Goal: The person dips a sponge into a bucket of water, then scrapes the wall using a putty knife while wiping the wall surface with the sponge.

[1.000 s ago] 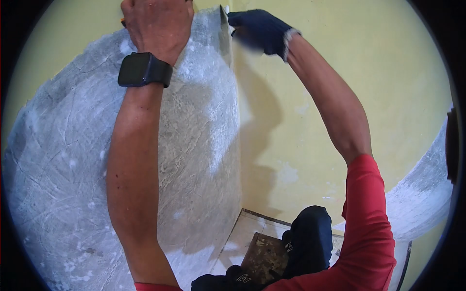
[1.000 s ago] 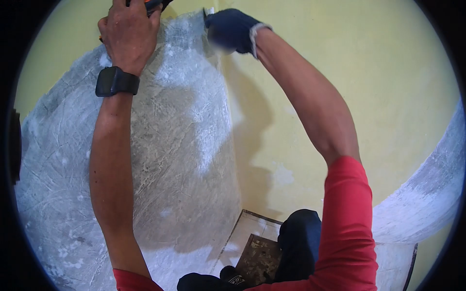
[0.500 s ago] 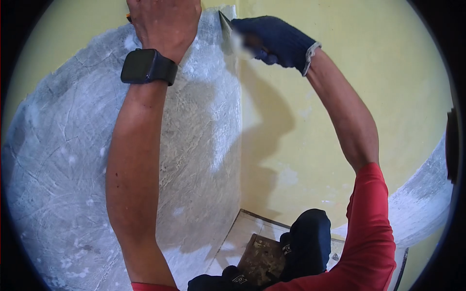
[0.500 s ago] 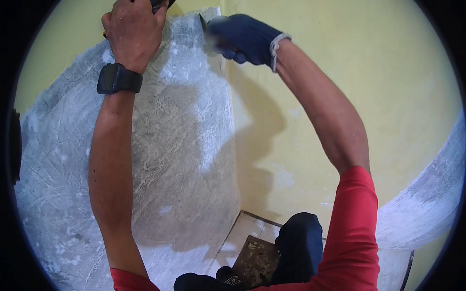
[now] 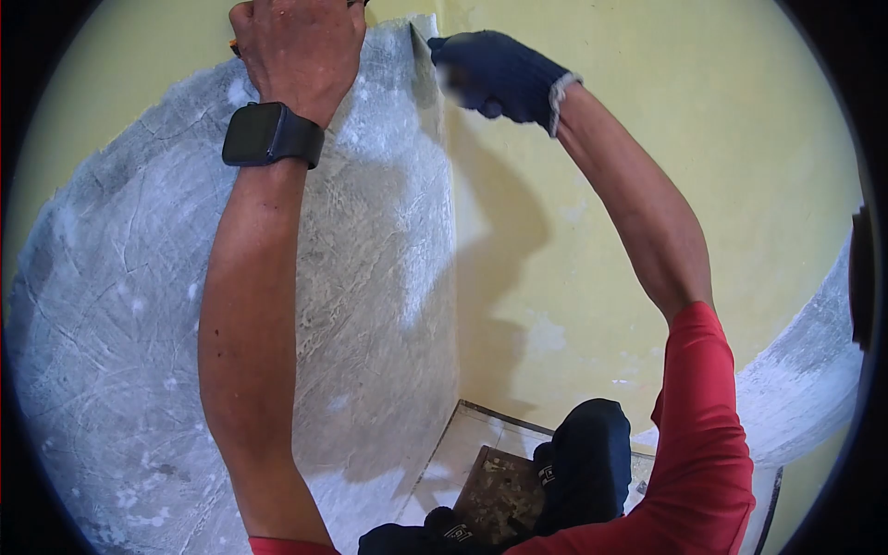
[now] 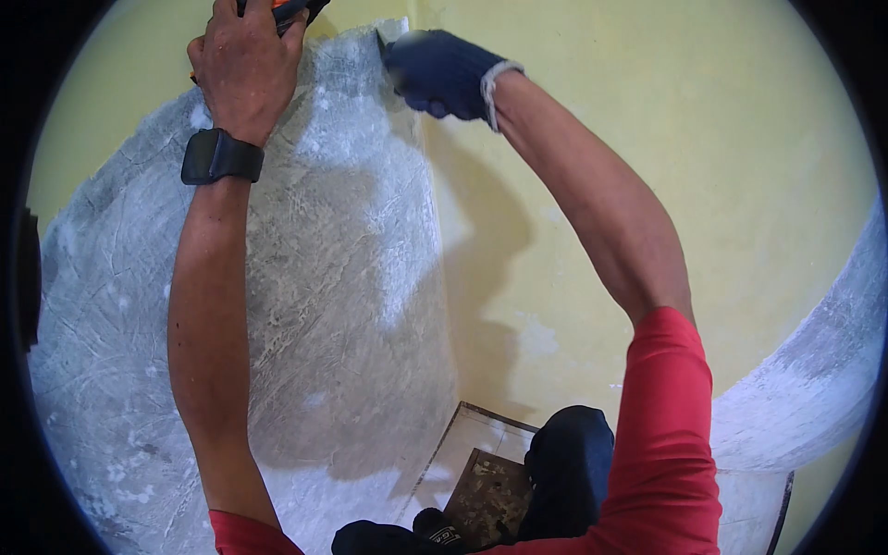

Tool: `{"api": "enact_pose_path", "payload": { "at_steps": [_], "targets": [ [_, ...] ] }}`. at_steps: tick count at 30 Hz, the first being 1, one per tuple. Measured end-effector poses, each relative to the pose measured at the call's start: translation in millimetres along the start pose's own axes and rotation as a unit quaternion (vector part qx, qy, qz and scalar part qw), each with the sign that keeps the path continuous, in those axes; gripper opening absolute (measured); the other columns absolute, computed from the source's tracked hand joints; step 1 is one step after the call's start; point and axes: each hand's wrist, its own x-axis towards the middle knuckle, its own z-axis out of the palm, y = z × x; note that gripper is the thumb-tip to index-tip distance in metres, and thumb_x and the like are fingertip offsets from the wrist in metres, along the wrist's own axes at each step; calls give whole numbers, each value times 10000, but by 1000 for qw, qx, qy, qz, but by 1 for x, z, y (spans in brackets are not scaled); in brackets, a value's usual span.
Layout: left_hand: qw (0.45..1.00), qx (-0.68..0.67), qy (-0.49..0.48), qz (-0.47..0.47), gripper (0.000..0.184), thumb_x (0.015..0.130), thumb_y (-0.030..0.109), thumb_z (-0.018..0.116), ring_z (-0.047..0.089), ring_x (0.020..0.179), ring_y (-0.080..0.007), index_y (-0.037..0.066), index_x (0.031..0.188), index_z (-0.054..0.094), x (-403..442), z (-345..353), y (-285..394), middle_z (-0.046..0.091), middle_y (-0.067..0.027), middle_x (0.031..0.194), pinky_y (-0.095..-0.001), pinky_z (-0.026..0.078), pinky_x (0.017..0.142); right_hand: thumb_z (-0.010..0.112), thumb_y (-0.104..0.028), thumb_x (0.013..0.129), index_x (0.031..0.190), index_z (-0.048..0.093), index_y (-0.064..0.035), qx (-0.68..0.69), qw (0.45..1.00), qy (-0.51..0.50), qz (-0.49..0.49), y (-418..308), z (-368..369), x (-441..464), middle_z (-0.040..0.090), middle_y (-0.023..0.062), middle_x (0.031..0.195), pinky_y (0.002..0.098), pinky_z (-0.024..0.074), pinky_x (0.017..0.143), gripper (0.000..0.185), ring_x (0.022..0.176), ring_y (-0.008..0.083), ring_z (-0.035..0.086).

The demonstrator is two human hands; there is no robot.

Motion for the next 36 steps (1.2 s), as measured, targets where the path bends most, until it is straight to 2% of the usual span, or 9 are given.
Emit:
{"api": "enact_pose_path", "payload": {
  "at_steps": [11,13,14,26,28,33,34,35,36],
  "targets": [
    [999,-25,22,6,497,710,88,788,558,1054,-271,77,1166,590,-1,1,-1,560,-119,1150,-418,416,904,529,-284,918,794,565,-28,72,996,42,44,19,-1,18,517,36,616,223,330,390,288,457,65,418],
    [998,-55,26,3,497,707,84,789,559,1056,-273,80,1163,592,-2,1,3,561,-119,1150,-418,419,902,533,-297,921,794,564,-24,-46,994,20,-100,56,-22,60,513,24,614,217,332,381,303,453,61,421],
    [999,-47,25,1,496,707,85,789,559,1055,-275,82,1163,593,-2,1,3,561,-119,1148,-419,419,900,535,-302,924,784,564,-27,94,994,29,38,24,-19,39,516,9,606,205,318,365,310,435,53,413],
    [999,-27,37,-9,488,721,99,785,567,1040,-278,71,1165,586,-2,2,4,564,-126,1131,-427,413,904,458,-215,942,654,519,-141,177,977,-41,112,3,-43,38,485,-24,539,257,328,368,303,405,91,412],
    [999,-17,35,-8,486,725,103,784,568,1038,-277,70,1167,585,-1,6,-3,563,-126,1131,-427,410,907,464,-236,943,664,527,-137,54,990,-33,127,-30,-31,9,488,-15,544,240,330,372,302,408,95,419],
    [999,-32,15,-18,483,731,104,784,566,1036,-277,66,1169,584,1,0,3,560,-124,1132,-427,410,915,479,-213,923,732,568,-126,167,976,-30,140,31,-36,58,550,14,592,282,391,410,228,452,134,502],
    [999,-29,19,-19,483,731,104,784,566,1036,-277,66,1169,584,1,-1,2,560,-124,1132,-427,410,915,511,-261,929,720,550,-100,-66,987,5,-143,41,-36,57,528,0,580,230,336,374,267,417,82,443],
    [999,-42,25,-13,483,730,100,782,564,1035,-279,65,1169,583,0,0,1,557,-126,1134,-428,411,911,544,-309,935,708,533,-75,-287,866,40,-408,43,-34,58,506,-14,569,179,282,338,327,381,30,384],
    [998,-54,27,-6,484,729,95,780,562,1034,-282,64,1169,583,-1,-2,1,555,-127,1137,-428,411,908,537,-297,936,673,512,-81,-21,998,-36,-56,17,-23,35,505,-10,566,193,302,350,341,377,43,382]
  ]
}}
